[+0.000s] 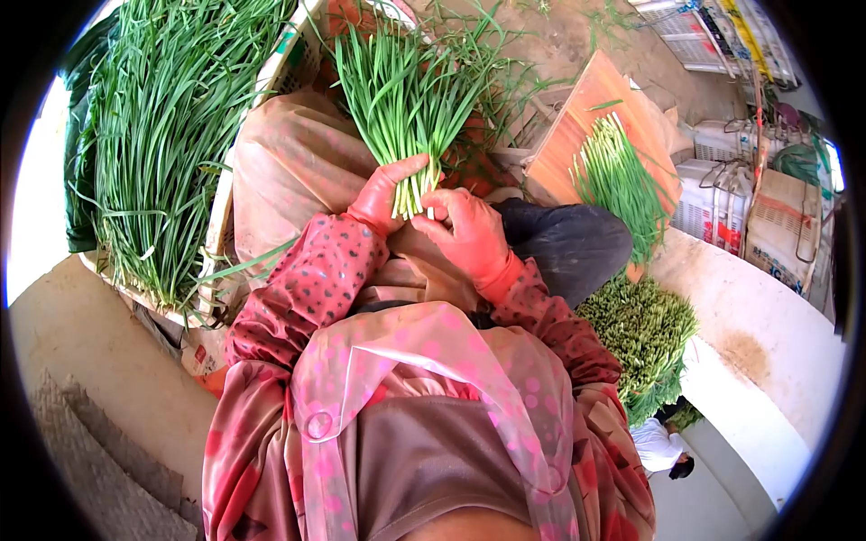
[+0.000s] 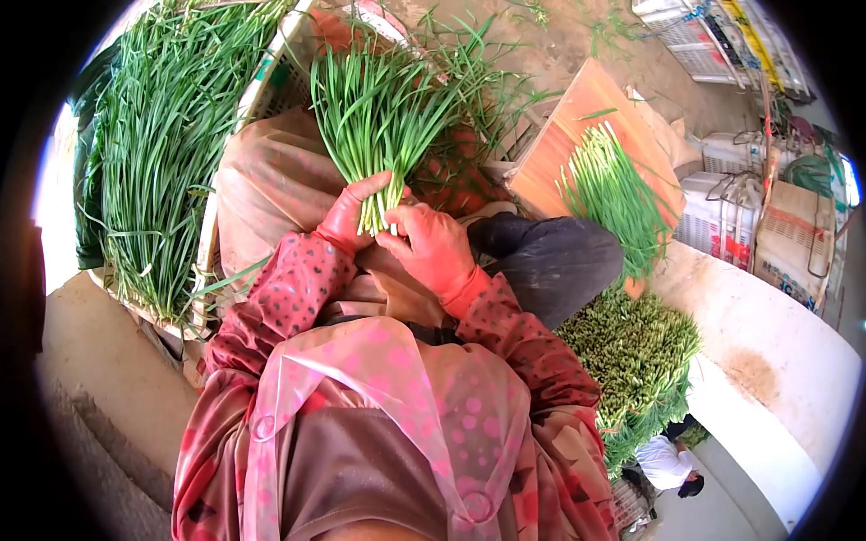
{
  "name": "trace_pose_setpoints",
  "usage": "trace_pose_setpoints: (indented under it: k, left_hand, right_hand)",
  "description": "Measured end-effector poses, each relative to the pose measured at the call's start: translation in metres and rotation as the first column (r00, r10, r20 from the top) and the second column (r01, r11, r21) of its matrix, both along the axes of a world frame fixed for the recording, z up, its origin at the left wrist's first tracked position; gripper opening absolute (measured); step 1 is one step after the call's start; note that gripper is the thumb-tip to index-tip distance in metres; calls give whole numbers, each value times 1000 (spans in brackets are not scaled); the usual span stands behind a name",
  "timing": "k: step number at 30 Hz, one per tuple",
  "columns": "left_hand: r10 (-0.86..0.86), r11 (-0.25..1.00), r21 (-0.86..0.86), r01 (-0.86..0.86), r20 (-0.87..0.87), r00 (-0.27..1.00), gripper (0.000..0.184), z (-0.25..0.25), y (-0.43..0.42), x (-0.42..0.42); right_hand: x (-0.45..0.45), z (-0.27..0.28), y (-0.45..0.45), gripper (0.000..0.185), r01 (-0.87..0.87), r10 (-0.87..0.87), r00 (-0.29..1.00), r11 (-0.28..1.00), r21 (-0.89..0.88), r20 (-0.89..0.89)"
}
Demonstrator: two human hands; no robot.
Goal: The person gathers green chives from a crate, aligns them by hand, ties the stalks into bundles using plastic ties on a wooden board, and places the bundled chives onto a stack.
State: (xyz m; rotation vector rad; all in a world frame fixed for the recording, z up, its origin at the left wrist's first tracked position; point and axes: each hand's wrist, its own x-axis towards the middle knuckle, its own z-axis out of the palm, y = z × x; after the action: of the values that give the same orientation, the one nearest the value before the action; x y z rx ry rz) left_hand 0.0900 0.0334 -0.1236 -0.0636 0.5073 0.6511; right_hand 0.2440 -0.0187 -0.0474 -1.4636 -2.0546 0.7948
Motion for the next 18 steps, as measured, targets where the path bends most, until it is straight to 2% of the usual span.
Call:
trace_pose_setpoints:
  k: [2, 4, 6, 7, 9, 10, 12, 13, 14, 16, 17, 18]
  left_hand:
    - [24, 1000, 18, -24, -15, 1000, 30, -2, -2, 2]
    - [37, 999, 27, -37, -24, 999, 32, 0, -3, 1]
    - [36, 996, 76, -35, -4, 999, 32, 2, -3, 0]
    - [27, 994, 107, -26, -11, 1000, 32, 0, -3, 2]
    - [45, 992, 116, -39, -53, 998, 31, -4, -2, 3]
    - [60, 991, 125, -48, -92, 994, 29, -5, -2, 5]
    - [58, 996, 74, -50, -118, 991, 27, -2, -4, 2]
    - [38, 998, 46, -35, -75, 996, 25, 1, -3, 1]
    - [20, 1000, 20, -19, -33, 999, 25, 3, -3, 0]
    - [17, 998, 58, -12, -90, 996, 25, 1, -3, 0]
    - [18, 998, 65, -11, -114, 993, 26, 0, -4, 1]
    - [17, 998, 70, -7, -137, 990, 26, 0, -4, 2]
  right_hand:
    - [-2, -6, 9, 35, 73, -72, 997, 996, 45, -26]
    - [-2, -3, 13, 35, 40, -38, 999, 998, 58, -38]
    - [1, 0, 15, 31, -29, 23, 996, 997, -74, -82]
    - [2, 1, 15, 31, -32, 26, 996, 997, -72, -82]
    - [4, 3, 12, 20, 90, -125, 966, 983, -160, -225]
    - [5, 5, 10, 20, 92, -127, 967, 983, -161, -222]
    - [8, 9, 8, 17, 4, -106, 958, 935, -355, -268]
    - [7, 6, 5, 16, -60, -35, 965, 936, -348, -261]
    - [9, 10, 4, 16, -59, -36, 965, 937, -346, -261]
    - [7, 31, 10, 16, -58, -27, 983, 890, -452, -179]
    - [6, 28, 10, 17, 51, -152, 963, 913, -404, -222]
    - [5, 35, 15, 17, 50, -151, 963, 914, -402, -223]
